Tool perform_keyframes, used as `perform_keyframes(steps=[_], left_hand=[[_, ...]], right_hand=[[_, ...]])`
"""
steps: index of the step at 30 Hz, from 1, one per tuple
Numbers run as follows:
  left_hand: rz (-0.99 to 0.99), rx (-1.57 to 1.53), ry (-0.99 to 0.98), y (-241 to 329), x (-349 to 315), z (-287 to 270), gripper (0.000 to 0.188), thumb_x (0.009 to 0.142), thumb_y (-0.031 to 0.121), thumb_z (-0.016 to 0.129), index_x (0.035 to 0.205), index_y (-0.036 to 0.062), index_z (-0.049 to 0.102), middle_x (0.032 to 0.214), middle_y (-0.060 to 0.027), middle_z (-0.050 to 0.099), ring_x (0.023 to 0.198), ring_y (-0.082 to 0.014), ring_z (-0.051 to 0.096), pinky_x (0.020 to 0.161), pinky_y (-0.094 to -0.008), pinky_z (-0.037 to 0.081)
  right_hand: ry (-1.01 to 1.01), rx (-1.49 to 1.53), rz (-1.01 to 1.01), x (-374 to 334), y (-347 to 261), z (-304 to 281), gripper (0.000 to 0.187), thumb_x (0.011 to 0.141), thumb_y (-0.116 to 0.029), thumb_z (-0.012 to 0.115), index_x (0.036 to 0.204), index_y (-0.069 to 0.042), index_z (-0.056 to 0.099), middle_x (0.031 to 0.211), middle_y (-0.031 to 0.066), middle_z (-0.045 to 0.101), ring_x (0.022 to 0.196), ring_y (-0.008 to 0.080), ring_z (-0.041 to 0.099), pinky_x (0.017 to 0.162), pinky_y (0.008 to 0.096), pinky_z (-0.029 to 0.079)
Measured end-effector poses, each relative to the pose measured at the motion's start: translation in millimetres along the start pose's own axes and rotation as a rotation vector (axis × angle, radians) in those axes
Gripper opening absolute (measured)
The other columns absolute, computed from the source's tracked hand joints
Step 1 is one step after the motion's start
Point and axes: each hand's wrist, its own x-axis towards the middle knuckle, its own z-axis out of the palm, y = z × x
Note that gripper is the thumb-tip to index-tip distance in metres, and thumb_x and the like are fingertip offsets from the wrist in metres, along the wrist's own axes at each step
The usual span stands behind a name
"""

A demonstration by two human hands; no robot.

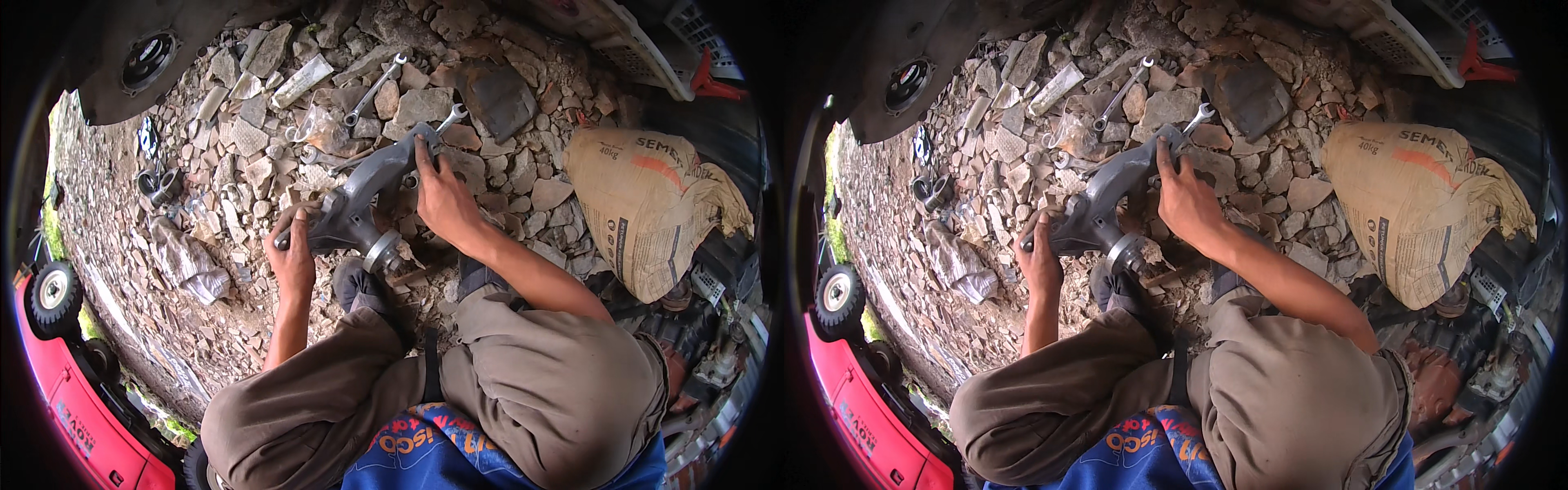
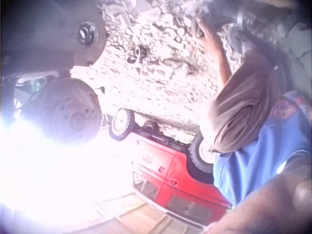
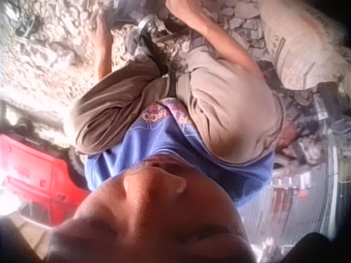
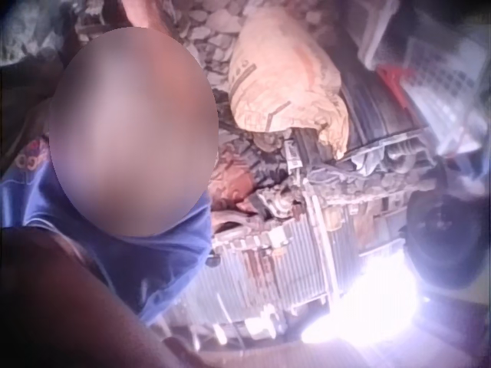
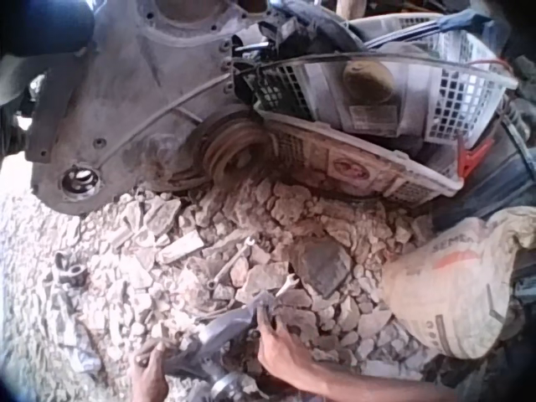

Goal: The person sits on the ground and scrubs a grey metal mechanical part with a small abrasive stone. They rotate the part to clean different surfaces, including the curved body and the flanged end, while surrounded by scattered tools and debris.

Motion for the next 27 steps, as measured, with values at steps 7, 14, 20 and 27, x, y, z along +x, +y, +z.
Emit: perform_keyframes(steps=[7, 14, 20, 27], left_hand=[[-0.010, -0.099, -0.016, -9.5, 1.5, -1.7, 0.030, 0.110, 0.019, 0.058, 0.110, -0.0049, 0.076, 0.104, -0.0093, 0.076, 0.095, -0.0143, 0.066, 0.091, -0.0294, 0.050], [-0.021, -0.053, 0.026, -2.7, -0.9, 0.8, 0.035, 0.110, 0.026, 0.058, 0.110, -0.0044, 0.076, 0.098, -0.0078, 0.076, 0.092, -0.0147, 0.068, 0.088, -0.0300, 0.052], [-0.038, -0.005, 0.026, 5.1, 1.2, 5.2, 0.036, 0.110, 0.026, 0.058, 0.109, -0.0042, 0.077, 0.101, -0.0089, 0.076, 0.093, -0.0152, 0.068, 0.089, -0.0302, 0.052], [-0.020, 0.006, 0.021, 4.7, 1.5, 4.6, 0.035, 0.110, 0.026, 0.059, 0.111, -0.0049, 0.077, 0.100, -0.0090, 0.077, 0.094, -0.0153, 0.069, 0.092, -0.0309, 0.052]], right_hand=[[-0.142, 0.067, 0.099, 1.2, -15.0, -11.8, 0.076, 0.099, -0.005, 0.054, 0.167, -0.010, 0.022, 0.122, 0.0390, 0.058, 0.097, 0.0566, 0.066, 0.080, 0.0568, 0.058], [-0.109, 0.108, 0.103, 10.4, -2.2, -7.1, 0.076, 0.099, -0.004, 0.051, 0.166, 0.001, 0.016, 0.123, 0.0439, 0.056, 0.102, 0.0623, 0.063, 0.087, 0.0579, 0.057], [-0.049, 0.171, 0.062, 24.7, 17.1, -4.4, 0.077, 0.096, -0.003, 0.054, 0.165, 0.002, 0.019, 0.117, 0.0431, 0.057, 0.096, 0.0581, 0.065, 0.083, 0.0570, 0.056], [-0.041, 0.164, 0.022, 12.6, 11.5, -0.5, 0.076, 0.097, -0.003, 0.052, 0.165, 0.003, 0.018, 0.124, 0.0451, 0.056, 0.102, 0.0601, 0.064, 0.088, 0.0582, 0.056]])
